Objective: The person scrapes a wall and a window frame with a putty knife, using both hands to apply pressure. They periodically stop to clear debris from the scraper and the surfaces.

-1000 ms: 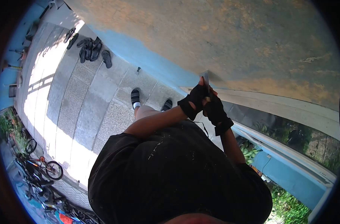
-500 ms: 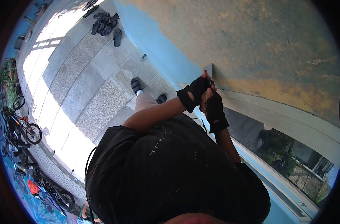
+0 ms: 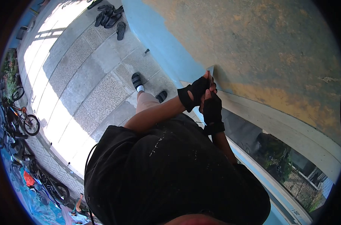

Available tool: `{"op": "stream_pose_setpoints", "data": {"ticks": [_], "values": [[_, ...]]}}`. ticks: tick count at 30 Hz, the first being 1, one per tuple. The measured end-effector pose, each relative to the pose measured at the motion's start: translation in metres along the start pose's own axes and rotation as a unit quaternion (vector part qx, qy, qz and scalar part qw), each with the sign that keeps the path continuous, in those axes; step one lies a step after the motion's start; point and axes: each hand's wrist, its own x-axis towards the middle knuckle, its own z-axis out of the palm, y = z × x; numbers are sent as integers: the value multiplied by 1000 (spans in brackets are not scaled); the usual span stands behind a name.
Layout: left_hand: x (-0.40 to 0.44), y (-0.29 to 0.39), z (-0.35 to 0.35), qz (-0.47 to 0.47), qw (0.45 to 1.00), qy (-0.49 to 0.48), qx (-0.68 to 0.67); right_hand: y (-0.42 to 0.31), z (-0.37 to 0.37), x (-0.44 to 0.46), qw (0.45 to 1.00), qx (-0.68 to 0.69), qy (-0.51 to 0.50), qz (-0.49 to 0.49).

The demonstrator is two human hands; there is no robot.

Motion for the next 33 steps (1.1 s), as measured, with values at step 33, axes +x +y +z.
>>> {"op": "stream_pose_setpoints", "data": {"ticks": [33], "values": [[5,29,-11,-3,998,50,-28,-5,31,20,984,-51,114,-127]]}}
